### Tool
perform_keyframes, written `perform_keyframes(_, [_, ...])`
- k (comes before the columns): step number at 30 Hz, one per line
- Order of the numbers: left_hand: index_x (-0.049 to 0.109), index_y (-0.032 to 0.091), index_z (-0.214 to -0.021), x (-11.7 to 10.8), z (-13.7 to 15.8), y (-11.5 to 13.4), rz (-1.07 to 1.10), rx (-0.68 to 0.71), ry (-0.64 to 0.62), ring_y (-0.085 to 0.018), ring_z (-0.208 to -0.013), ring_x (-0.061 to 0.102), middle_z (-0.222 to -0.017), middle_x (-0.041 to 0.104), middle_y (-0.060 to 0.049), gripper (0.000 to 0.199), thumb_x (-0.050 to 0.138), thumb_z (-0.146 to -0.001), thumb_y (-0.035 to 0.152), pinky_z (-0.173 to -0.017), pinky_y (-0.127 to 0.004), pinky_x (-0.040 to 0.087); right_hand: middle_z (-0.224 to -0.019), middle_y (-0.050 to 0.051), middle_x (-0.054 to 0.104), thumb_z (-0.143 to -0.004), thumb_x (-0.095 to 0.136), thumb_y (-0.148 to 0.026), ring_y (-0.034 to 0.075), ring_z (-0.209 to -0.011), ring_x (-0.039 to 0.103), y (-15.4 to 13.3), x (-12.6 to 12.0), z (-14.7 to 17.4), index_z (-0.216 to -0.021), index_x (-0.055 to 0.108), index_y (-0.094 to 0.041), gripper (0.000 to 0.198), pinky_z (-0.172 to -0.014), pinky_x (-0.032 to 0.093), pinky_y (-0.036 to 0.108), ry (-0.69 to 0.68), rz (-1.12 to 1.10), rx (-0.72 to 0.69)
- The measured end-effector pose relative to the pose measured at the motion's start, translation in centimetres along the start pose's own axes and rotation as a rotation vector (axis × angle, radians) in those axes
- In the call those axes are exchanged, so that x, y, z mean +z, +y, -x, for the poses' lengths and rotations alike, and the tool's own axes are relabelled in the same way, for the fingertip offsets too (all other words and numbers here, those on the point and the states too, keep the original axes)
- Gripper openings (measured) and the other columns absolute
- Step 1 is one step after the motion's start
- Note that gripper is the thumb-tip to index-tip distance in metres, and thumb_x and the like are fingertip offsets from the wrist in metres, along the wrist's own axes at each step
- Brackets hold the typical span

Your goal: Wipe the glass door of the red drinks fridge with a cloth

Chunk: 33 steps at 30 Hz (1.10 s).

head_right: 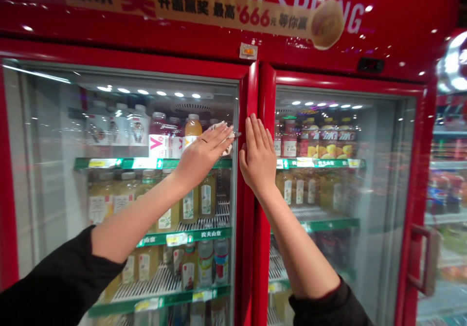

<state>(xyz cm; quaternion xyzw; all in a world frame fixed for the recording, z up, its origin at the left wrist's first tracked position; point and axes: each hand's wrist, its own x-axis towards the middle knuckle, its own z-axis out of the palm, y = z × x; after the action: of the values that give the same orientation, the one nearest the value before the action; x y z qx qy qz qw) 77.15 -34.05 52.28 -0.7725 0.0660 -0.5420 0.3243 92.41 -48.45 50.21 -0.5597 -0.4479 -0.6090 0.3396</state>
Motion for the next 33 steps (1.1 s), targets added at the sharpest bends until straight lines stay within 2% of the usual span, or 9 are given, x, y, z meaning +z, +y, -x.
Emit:
perform_keyframes(3, [0.06, 0.025, -0.163, -1.0, 1.7, -1.0, -0.021, 0.008, 0.001, -0.023, -0.166, 0.049, -0.174, 0.057, -0.006, 0.06, 0.049, -0.108, 0.001, -0.135, -0.047, 0.05, -0.186, 0.006, 0.039, -0.096, 0.044, -0.013, 0.025, -0.174, 0.034, 0.1, 0.0, 0.0, -0.182, 0.025, -0.025, 0.089, -0.142, 0.032, 0.058, -0.002, 0.002, -0.003])
perform_keyframes(6, [0.061, 0.025, -0.161, -1.4, 1.3, -1.7, -0.02, -0.085, 0.049, -0.023, -0.165, 0.05, -0.173, 0.058, -0.006, 0.062, 0.045, -0.107, -0.001, -0.134, -0.048, 0.051, -0.186, 0.008, 0.039, -0.096, 0.044, -0.012, 0.025, -0.174, 0.033, 0.0, 0.1, 0.0, -0.182, 0.026, -0.023, 0.088, -0.143, 0.031, 0.057, -0.002, 0.004, -0.004])
perform_keyframes(11, [0.06, 0.02, -0.164, 0.2, -2.1, 0.5, 0.035, -0.222, 0.086, -0.027, -0.168, 0.046, -0.175, 0.055, -0.009, 0.061, 0.041, -0.108, 0.001, -0.139, -0.051, 0.045, -0.187, 0.006, 0.037, -0.097, 0.043, -0.012, 0.025, -0.175, 0.031, -0.3, 0.0, -0.1, -0.183, 0.023, -0.023, 0.088, -0.144, 0.03, 0.058, -0.027, 0.006, 0.017])
perform_keyframes(15, [0.056, 0.022, -0.167, 0.9, -2.3, 1.8, 0.085, -0.156, 0.057, -0.026, -0.168, 0.046, -0.176, 0.054, -0.008, 0.062, 0.04, -0.11, 0.004, -0.14, -0.052, 0.042, -0.187, 0.004, 0.037, -0.098, 0.041, -0.012, 0.025, -0.176, 0.03, -0.3, -0.2, -0.2, -0.183, 0.022, -0.026, 0.088, -0.144, 0.029, 0.059, -0.048, 0.002, 0.028])
perform_keyframes(19, [0.053, 0.027, -0.169, -0.1, -1.3, -0.3, 0.072, -0.06, 0.022, -0.024, -0.168, 0.046, -0.176, 0.055, -0.005, 0.066, 0.045, -0.108, 0.002, -0.139, -0.05, 0.044, -0.187, 0.004, 0.038, -0.099, 0.041, -0.013, 0.025, -0.175, 0.03, -0.2, -0.1, -0.1, -0.183, 0.022, -0.026, 0.087, -0.144, 0.031, 0.058, -0.033, 0.008, 0.019])
perform_keyframes(23, [0.049, 0.028, -0.172, -0.6, -3.0, -2.5, 0.054, -0.159, 0.071, -0.028, -0.169, 0.044, -0.178, 0.052, -0.007, 0.073, 0.043, -0.105, -0.001, -0.14, -0.053, 0.041, -0.186, 0.007, 0.04, -0.1, 0.042, -0.013, 0.025, -0.174, 0.034, -0.2, 0.1, 0.1, -0.183, 0.024, -0.024, 0.086, -0.143, 0.034, 0.056, 0.002, 0.018, -0.004])
perform_keyframes(26, [0.052, 0.023, -0.171, 0.2, -4.9, -2.0, 0.066, -0.24, 0.105, -0.03, -0.17, 0.042, -0.178, 0.051, -0.009, 0.071, 0.035, -0.106, -0.001, -0.142, -0.054, 0.037, -0.185, 0.008, 0.042, -0.1, 0.041, -0.013, 0.026, -0.173, 0.036, -0.3, 0.1, 0.2, -0.183, 0.024, -0.023, 0.085, -0.142, 0.035, 0.057, 0.022, 0.012, -0.007])
perform_keyframes(30, [0.048, 0.021, -0.173, 0.8, -3.9, -0.3, 0.071, -0.109, 0.044, -0.026, -0.169, 0.044, -0.177, 0.053, -0.009, 0.067, 0.036, -0.11, 0.003, -0.141, -0.05, 0.039, -0.185, 0.007, 0.041, -0.102, 0.04, -0.013, 0.027, -0.172, 0.038, -0.3, 0.0, 0.2, -0.184, 0.021, -0.026, 0.085, -0.141, 0.037, 0.059, 0.017, 0.003, -0.007])
perform_keyframes(33, [0.052, 0.023, -0.17, -0.1, -1.3, -1.1, 0.025, -0.005, 0.01, -0.024, -0.166, 0.048, -0.175, 0.056, -0.006, 0.066, 0.043, -0.108, 0.001, -0.137, -0.046, 0.046, -0.185, 0.007, 0.041, -0.103, 0.041, -0.013, 0.026, -0.172, 0.039, -0.2, -0.1, 0.3, -0.184, 0.02, -0.025, 0.085, -0.141, 0.037, 0.057, 0.019, 0.02, -0.017])
